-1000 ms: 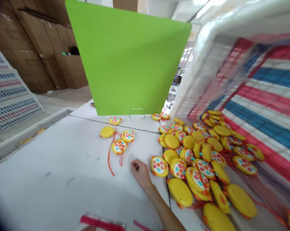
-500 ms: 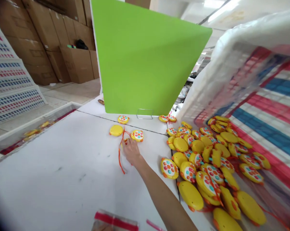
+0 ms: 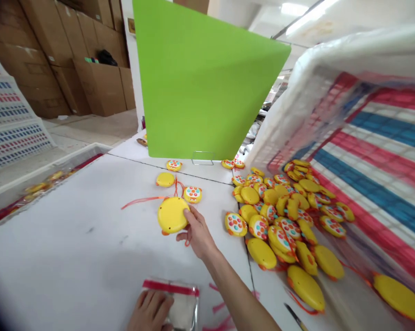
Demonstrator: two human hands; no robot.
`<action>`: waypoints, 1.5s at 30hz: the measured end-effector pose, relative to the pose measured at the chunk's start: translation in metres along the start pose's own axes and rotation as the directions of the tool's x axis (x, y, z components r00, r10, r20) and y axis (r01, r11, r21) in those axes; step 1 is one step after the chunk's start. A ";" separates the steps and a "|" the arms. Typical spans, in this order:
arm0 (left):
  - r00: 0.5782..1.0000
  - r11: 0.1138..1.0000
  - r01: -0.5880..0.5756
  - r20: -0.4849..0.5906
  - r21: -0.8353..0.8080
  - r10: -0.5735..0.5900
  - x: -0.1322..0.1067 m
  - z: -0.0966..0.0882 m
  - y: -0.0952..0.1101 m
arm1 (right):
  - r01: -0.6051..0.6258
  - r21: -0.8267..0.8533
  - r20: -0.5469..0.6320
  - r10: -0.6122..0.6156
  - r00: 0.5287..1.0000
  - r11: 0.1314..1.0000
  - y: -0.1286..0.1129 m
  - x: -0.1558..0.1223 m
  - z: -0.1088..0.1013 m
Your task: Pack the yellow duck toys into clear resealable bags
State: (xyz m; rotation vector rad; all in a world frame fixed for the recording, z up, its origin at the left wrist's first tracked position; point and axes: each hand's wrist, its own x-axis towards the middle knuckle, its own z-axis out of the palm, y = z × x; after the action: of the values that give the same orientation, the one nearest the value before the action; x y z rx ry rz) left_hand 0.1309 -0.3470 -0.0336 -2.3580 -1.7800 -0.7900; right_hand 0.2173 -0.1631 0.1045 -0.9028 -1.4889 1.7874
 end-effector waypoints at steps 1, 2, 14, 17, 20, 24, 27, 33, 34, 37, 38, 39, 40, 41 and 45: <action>0.999 1.000 0.030 0.026 -0.008 -0.030 0.001 -0.003 0.000 | -0.066 0.149 0.000 0.067 0.998 0.987 0.001 -0.009 0.001; 0.996 0.998 0.065 0.055 -0.019 -0.063 0.002 -0.006 0.001 | -0.104 0.222 0.005 0.106 0.994 0.970 0.003 -0.018 0.001; 0.915 0.774 0.400 0.171 -0.491 -0.365 0.002 -0.026 0.013 | 0.019 -0.366 -0.116 -0.066 0.991 0.931 0.051 -0.128 -0.006; 0.886 0.691 0.456 0.210 -0.560 -0.414 0.000 -0.027 0.013 | 0.039 -0.514 -0.072 -0.088 0.993 0.857 0.058 -0.154 -0.005; 0.906 0.721 0.420 0.208 -0.551 -0.369 0.002 -0.033 0.013 | 0.036 -0.539 -0.002 -0.044 0.999 0.841 0.063 -0.173 -0.005; 0.950 0.822 0.310 0.174 -0.477 -0.258 0.008 -0.041 0.013 | -0.022 -0.380 0.099 0.064 0.993 0.925 0.062 -0.186 -0.009; 0.964 0.880 0.260 0.160 -0.398 -0.213 0.011 -0.044 0.014 | -0.125 -0.109 0.195 0.144 0.970 0.986 0.053 -0.189 -0.008; 0.978 0.932 0.202 0.110 -0.302 -0.176 0.009 -0.045 0.020 | -0.098 0.135 -0.032 0.103 0.994 0.986 0.043 -0.166 0.014; 0.981 0.940 0.188 0.102 -0.286 -0.165 0.008 -0.046 0.021 | -0.063 0.055 -0.065 0.066 0.996 0.997 0.045 -0.160 0.018; 0.989 0.959 0.143 0.075 -0.245 -0.128 0.005 -0.048 0.024 | 0.031 -0.341 -0.037 -0.046 0.998 0.940 0.054 -0.148 0.023; 0.992 0.967 0.122 0.056 -0.224 -0.112 0.005 -0.048 0.025 | 0.066 -0.471 0.004 -0.073 0.997 0.880 0.057 -0.146 0.023; 0.995 0.976 0.097 0.031 -0.196 -0.093 0.004 -0.048 0.026 | 0.105 -0.577 0.048 -0.095 0.994 0.810 0.060 -0.145 0.022; 0.997 0.984 0.072 0.001 -0.163 -0.073 0.004 -0.048 0.027 | 0.141 -0.654 0.085 -0.113 0.990 0.743 0.063 -0.146 0.020; 0.998 0.990 0.049 -0.026 -0.131 -0.053 0.004 -0.048 0.027 | 0.168 -0.705 0.111 -0.127 0.986 0.689 0.065 -0.146 0.017; 0.992 0.989 0.031 -0.117 -0.147 -0.048 0.000 -0.061 0.022 | 0.206 -0.770 0.127 -0.171 0.977 0.604 0.068 -0.152 0.005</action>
State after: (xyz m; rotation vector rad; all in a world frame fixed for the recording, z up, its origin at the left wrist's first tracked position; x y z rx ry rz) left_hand 0.1303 -0.3760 0.0246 -2.3104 -1.7822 -1.0783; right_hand 0.2957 -0.3008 0.0544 -1.0403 -2.3606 0.9436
